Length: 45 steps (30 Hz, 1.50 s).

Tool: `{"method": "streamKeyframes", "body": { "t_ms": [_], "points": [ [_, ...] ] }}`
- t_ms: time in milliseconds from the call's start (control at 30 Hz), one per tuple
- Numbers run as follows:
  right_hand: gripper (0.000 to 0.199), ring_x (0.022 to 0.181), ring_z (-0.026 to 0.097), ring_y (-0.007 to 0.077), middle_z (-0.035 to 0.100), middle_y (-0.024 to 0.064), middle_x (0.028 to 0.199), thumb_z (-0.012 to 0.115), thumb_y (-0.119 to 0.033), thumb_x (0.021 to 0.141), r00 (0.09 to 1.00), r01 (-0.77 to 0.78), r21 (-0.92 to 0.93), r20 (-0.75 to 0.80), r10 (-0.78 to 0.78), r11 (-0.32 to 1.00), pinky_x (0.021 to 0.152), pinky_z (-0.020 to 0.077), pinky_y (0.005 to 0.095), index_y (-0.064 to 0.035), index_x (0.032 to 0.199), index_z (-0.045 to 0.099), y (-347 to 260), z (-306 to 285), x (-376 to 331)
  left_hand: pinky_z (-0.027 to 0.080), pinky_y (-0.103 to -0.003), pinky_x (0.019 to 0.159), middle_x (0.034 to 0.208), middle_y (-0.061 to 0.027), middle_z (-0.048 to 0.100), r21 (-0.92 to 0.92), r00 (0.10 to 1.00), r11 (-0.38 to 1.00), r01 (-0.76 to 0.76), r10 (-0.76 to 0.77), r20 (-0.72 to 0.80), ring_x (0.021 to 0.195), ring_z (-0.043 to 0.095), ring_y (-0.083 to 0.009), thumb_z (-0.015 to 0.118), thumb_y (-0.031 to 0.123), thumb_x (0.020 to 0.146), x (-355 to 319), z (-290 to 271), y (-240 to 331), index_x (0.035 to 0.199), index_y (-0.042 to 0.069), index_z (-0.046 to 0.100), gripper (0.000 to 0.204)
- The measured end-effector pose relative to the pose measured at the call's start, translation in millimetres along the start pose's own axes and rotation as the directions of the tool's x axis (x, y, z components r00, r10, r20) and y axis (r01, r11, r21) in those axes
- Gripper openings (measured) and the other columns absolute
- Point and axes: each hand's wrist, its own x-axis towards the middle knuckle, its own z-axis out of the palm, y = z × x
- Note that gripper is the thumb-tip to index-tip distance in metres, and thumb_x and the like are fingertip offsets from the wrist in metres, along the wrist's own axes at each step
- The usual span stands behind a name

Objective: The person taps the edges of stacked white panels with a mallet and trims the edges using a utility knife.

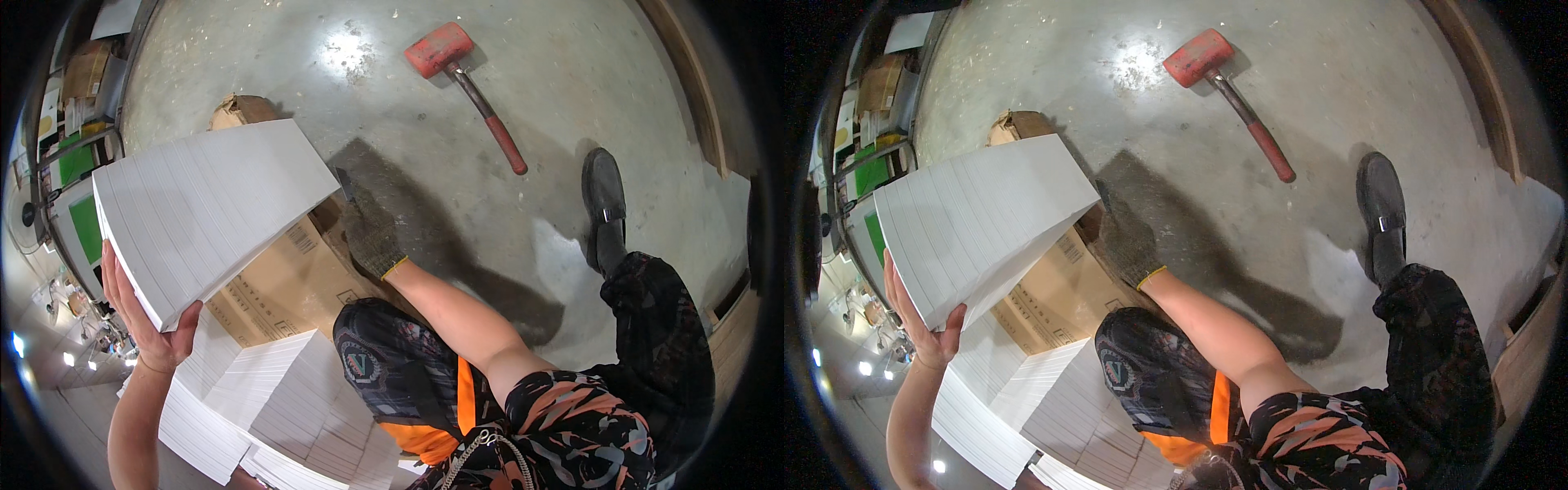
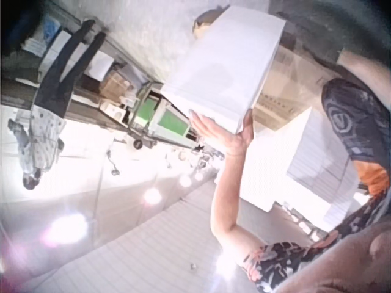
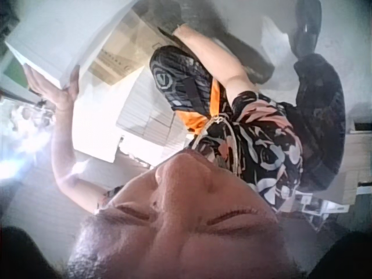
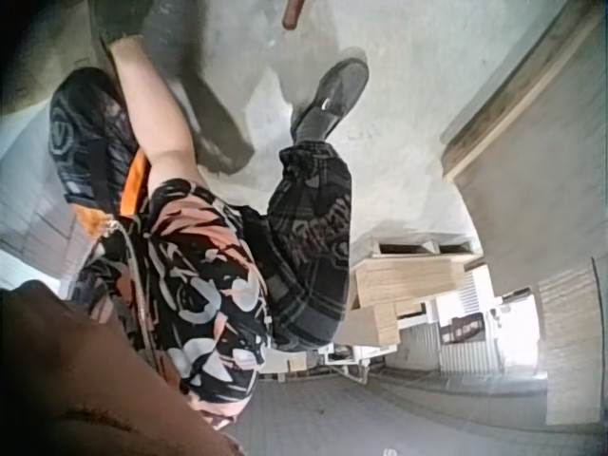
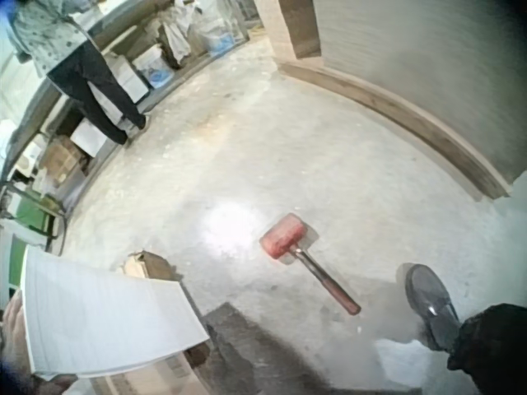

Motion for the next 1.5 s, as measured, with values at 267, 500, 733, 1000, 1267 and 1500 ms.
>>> {"method": "streamKeyframes", "body": {
  "t_ms": [267,500,733,1000,1267,1500],
  "points": [
    [0.042,0.088,0.065,0.0327,0.065,0.0227,0.106,0.054,-0.02,0.095,0.989,0.131,-0.249,0.099,-0.109,0.96,0.081,0.0519,0.0438,0.0005,0.132,0.054,-12.3,8.6,6.0,0.02,-0.056,0.116,0.156,-0.0332,0.021,0.025,0.999,0.999,-0.044,0.044,-0.005,0.144,0.023,-0.0483,0.068,0.046,0.085,2.1,3.1,-4.6,0.152,-0.006,0.018,0.098],
    [0.052,0.07,0.061,0.0231,0.064,0.0129,0.087,0.06,-0.008,0.088,0.67,0.715,0.179,0.097,-0.736,0.675,0.062,0.0521,0.0353,0.0051,0.137,0.049,-161.1,27.3,-45.1,0.021,-0.056,0.116,0.154,-0.0348,0.025,-0.014,0.995,0.995,-0.094,0.093,-0.038,0.142,0.027,-0.0502,0.067,0.045,0.085,8.3,5.0,-5.0,0.15,-0.009,0.022,0.096],
    [0.046,0.09,0.066,0.0287,0.064,0.0172,0.119,0.052,-0.014,0.098,0.932,0.353,-0.085,-0.058,-0.358,0.932,0.077,0.0543,0.0401,-0.0016,0.141,0.045,-20.7,-4.6,5.2,0.019,-0.058,0.115,0.156,-0.0335,0.022,0.019,0.998,0.998,-0.063,0.064,-0.022,0.143,0.025,-0.0495,0.067,0.044,0.086,2.7,4.4,-4.6,0.153,-0.005,0.018,0.097],
    [0.023,0.072,0.064,0.0258,0.064,0.0135,0.084,0.065,-0.011,0.078,0.873,0.421,-0.158,0.337,-0.352,0.893,0.064,0.0528,0.0401,-0.0008,0.099,0.065,-70.8,33.9,-22.1,0.021,-0.057,0.115,0.153,-0.0351,0.026,0.013,0.996,0.997,-0.08,0.08,-0.032,0.141,0.028,-0.0503,0.067,0.043,0.085,1.8,5.7,-5.7,0.152,-0.007,0.019,0.096],
    [0.048,0.075,0.066,0.0283,0.064,0.0162,0.086,0.059,-0.013,0.092,0.932,0.339,0.178,0.072,-0.355,0.924,0.064,0.0555,0.0413,0.0028,0.135,0.049,-41.4,17.8,-15.0,0.018,-0.058,0.116,0.155,-0.0335,0.022,-0.007,0.999,0.999,-0.037,0.037,-0.006,0.144,0.023,-0.0497,0.068,0.044,0.083,-0.5,10.9,-10.0,0.152,-0.006,0.021,0.097],
    [0.04,0.093,0.065,0.0411,0.065,0.0245,0.108,0.056,-0.016,0.095,0.984,0.123,-0.182,-0.104,-0.144,0.976,0.08,0.0516,0.0502,-0.0058,0.133,0.054,10.6,-4.2,8.3,0.017,-0.06,0.116,0.156,-0.0324,0.023,-0.004,0.999,0.999,-0.039,0.039,-0.018,0.145,0.021,-0.0501,0.068,0.044,0.083,-8.4,8.4,-14.3,0.152,-0.003,0.023,0.095]
  ]
}}
